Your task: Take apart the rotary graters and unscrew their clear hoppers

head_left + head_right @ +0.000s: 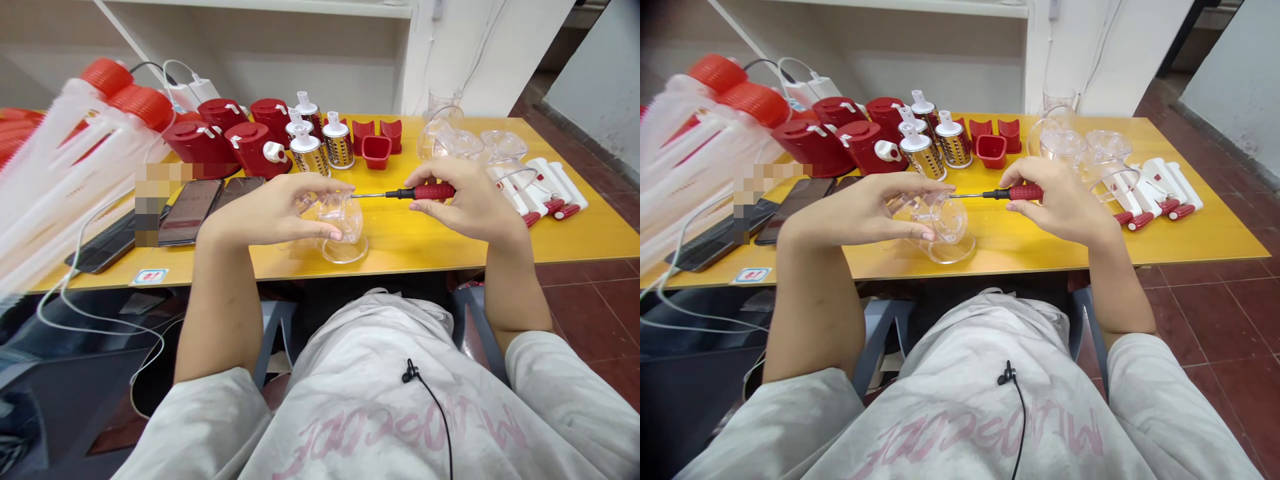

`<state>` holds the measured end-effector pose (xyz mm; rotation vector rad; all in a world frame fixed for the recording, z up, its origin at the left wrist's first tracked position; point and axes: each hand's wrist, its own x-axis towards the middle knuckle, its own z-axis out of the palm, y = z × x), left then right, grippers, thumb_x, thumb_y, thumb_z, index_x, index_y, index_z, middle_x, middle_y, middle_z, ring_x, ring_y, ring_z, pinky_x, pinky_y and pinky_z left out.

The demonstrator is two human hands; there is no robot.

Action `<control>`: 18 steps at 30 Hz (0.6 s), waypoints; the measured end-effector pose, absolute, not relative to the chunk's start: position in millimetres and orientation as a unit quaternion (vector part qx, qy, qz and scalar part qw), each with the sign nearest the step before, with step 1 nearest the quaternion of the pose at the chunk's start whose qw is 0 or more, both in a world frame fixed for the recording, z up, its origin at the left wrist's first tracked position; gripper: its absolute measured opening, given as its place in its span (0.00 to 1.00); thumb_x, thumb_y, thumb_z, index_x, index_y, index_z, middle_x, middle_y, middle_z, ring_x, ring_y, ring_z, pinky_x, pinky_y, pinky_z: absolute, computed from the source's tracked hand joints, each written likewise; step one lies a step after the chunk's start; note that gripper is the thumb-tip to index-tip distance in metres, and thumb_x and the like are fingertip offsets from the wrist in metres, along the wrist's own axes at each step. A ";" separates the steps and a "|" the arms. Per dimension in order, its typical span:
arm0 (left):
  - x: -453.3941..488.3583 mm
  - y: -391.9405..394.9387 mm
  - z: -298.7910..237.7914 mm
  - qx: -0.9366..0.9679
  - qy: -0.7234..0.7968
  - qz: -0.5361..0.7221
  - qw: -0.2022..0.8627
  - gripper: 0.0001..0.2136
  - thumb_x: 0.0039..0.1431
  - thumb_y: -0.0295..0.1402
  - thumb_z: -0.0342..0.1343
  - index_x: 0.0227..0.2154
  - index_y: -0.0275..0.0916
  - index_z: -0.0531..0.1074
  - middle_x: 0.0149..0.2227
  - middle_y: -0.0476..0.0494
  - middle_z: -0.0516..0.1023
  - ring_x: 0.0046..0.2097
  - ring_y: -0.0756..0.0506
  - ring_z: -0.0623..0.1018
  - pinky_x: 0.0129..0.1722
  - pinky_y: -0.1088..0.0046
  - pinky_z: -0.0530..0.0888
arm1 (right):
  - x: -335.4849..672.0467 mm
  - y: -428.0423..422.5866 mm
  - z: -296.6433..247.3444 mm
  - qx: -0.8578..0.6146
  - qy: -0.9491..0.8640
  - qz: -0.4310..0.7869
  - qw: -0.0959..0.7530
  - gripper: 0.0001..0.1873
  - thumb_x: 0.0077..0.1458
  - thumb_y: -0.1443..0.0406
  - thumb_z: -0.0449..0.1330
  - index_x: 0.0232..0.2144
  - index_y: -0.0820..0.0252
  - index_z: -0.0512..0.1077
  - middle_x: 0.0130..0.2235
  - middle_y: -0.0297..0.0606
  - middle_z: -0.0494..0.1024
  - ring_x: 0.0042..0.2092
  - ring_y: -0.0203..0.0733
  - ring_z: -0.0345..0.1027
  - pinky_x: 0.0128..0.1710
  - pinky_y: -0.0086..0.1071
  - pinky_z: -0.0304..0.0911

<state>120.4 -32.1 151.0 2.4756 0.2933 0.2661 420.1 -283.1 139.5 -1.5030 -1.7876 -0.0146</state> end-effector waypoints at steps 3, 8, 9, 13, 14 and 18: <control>119.8 -31.5 151.0 0.936 0.112 0.097 0.320 0.54 0.55 0.81 0.81 0.75 0.51 0.92 0.75 0.33 0.91 0.78 0.19 0.86 0.84 0.40 0.81 | 421.2 -282.4 140.1 -0.594 -0.703 -0.002 0.391 0.11 0.68 0.65 0.79 0.51 0.48 0.88 0.54 0.44 0.94 0.56 0.64 0.88 0.66 0.63 0.83; 119.8 -31.7 151.3 0.933 0.116 0.093 0.329 0.54 0.55 0.81 0.82 0.76 0.51 0.91 0.76 0.34 0.91 0.78 0.18 0.86 0.86 0.38 0.80 | 420.8 -283.2 140.2 -0.594 -0.709 0.002 0.380 0.14 0.68 0.66 0.79 0.52 0.46 0.88 0.56 0.43 0.94 0.59 0.65 0.88 0.69 0.65 0.82; 119.8 -32.1 151.5 0.933 0.116 0.091 0.329 0.54 0.55 0.81 0.82 0.76 0.51 0.91 0.76 0.34 0.90 0.78 0.18 0.86 0.86 0.38 0.79 | 420.8 -283.5 139.4 -0.594 -0.710 0.002 0.378 0.14 0.68 0.66 0.80 0.53 0.46 0.88 0.57 0.43 0.94 0.60 0.65 0.88 0.69 0.65 0.82; 119.7 -33.6 152.7 0.930 0.121 0.086 0.335 0.54 0.54 0.80 0.83 0.76 0.51 0.91 0.77 0.34 0.90 0.79 0.18 0.85 0.86 0.38 0.79 | 420.7 -285.0 134.0 -0.606 -0.706 0.011 0.365 0.20 0.67 0.60 0.84 0.59 0.46 0.90 0.60 0.45 0.95 0.62 0.69 0.89 0.70 0.66 0.82; 119.6 -33.7 152.9 0.929 0.121 0.086 0.338 0.54 0.54 0.80 0.83 0.76 0.52 0.91 0.77 0.34 0.90 0.79 0.19 0.86 0.85 0.39 0.80 | 420.4 -285.5 133.0 -0.610 -0.705 0.016 0.362 0.22 0.67 0.58 0.84 0.61 0.46 0.90 0.60 0.46 0.96 0.61 0.69 0.89 0.70 0.66 0.83; 119.1 -32.5 152.3 0.929 0.115 0.089 0.339 0.53 0.54 0.79 0.84 0.75 0.52 0.91 0.75 0.34 0.91 0.76 0.20 0.87 0.83 0.42 0.83 | 417.8 -287.6 133.7 -0.619 -0.699 0.023 0.357 0.15 0.75 0.57 0.77 0.60 0.48 0.91 0.57 0.46 0.96 0.57 0.64 0.91 0.66 0.62 0.84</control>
